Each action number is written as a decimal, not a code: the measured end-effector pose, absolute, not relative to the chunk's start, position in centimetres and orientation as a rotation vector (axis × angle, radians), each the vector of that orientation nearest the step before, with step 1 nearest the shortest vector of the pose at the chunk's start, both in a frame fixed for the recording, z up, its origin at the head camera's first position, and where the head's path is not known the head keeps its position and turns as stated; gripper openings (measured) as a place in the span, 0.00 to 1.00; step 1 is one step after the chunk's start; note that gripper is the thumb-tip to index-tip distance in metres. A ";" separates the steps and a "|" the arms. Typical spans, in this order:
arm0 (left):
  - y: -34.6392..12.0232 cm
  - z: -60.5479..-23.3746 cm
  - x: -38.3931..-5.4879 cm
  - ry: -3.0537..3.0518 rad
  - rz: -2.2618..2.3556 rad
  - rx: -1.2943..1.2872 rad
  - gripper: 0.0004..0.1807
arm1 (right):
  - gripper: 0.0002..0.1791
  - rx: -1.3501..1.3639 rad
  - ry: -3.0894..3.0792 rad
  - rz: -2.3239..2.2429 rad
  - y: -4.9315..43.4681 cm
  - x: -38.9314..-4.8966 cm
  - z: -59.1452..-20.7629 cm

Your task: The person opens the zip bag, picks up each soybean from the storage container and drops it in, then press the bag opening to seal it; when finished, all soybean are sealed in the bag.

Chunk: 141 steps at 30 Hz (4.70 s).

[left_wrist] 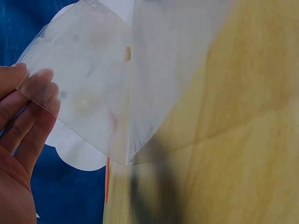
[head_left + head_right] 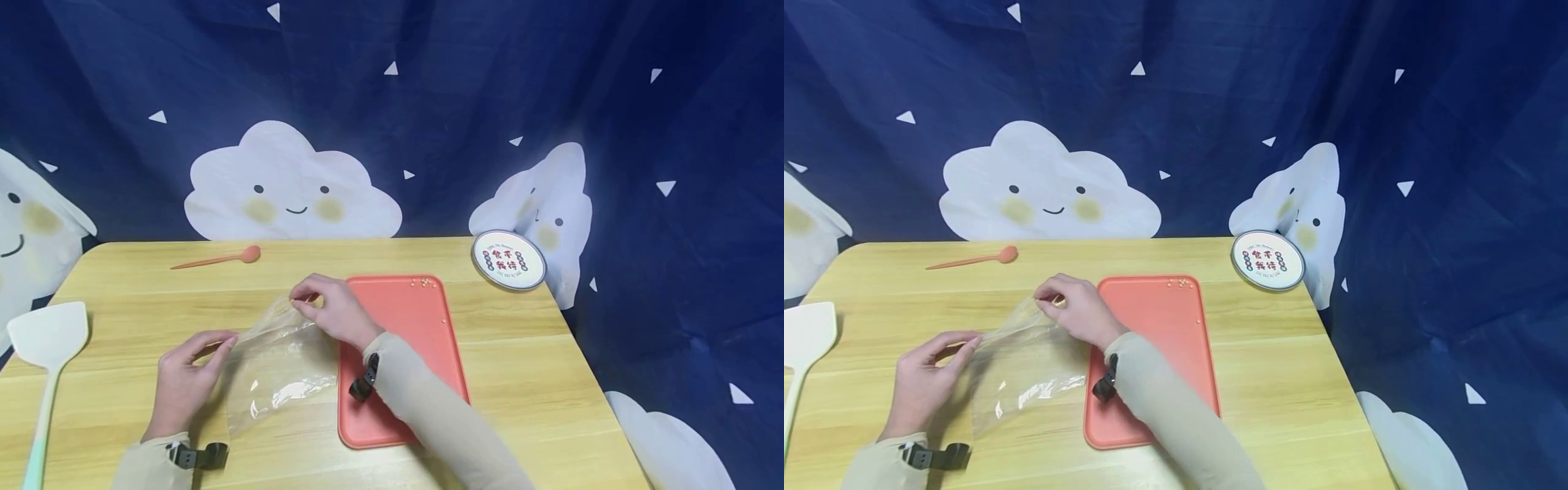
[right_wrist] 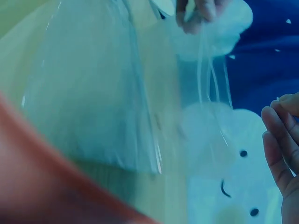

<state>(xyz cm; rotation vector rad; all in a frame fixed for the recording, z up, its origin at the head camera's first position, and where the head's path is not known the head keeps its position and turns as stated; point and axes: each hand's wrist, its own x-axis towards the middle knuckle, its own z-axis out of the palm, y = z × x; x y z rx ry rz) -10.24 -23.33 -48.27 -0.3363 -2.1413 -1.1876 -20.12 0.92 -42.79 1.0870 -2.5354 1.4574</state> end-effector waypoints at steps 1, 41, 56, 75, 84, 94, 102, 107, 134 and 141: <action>-23.3 -48.3 -10.2 -2.140 -1.188 -0.337 0.16 | 0.06 1.100 -2.554 1.446 0.4 -20.1 -42.9; -23.6 -48.7 -10.2 -2.181 -1.167 -0.331 0.16 | 0.06 0.896 -2.835 1.061 14.1 -21.0 -42.0; -23.6 -48.9 -10.1 -2.175 -1.189 -0.351 0.16 | 0.07 0.817 -2.988 0.616 21.6 -19.9 -45.1; -23.4 -48.5 -9.9 -2.218 -1.199 -0.317 0.13 | 0.09 0.909 -2.936 0.381 22.7 -20.5 -47.6; -23.5 -48.5 -10.2 -2.215 -1.207 -0.310 0.12 | 0.07 0.927 -2.890 0.293 22.5 -20.8 -47.4; -23.3 -48.2 -10.1 -2.188 -1.205 -0.334 0.13 | 0.06 0.873 -2.924 0.422 21.5 -20.7 -46.5; -23.1 -48.2 -10.2 -2.174 -1.218 -0.331 0.13 | 0.04 0.886 -2.841 0.736 18.7 -20.9 -44.5; -23.1 -48.3 -10.2 -2.193 -1.244 -0.304 0.12 | 0.05 0.898 -2.732 1.007 16.0 -21.3 -43.9; -22.4 -48.4 -10.5 -2.187 -1.221 -0.287 0.13 | 0.04 1.164 -2.714 1.173 -0.4 -20.8 -43.4; -22.6 -48.7 -10.6 -2.169 -1.204 -0.295 0.14 | 0.05 1.163 -2.724 1.132 -0.5 -20.7 -43.7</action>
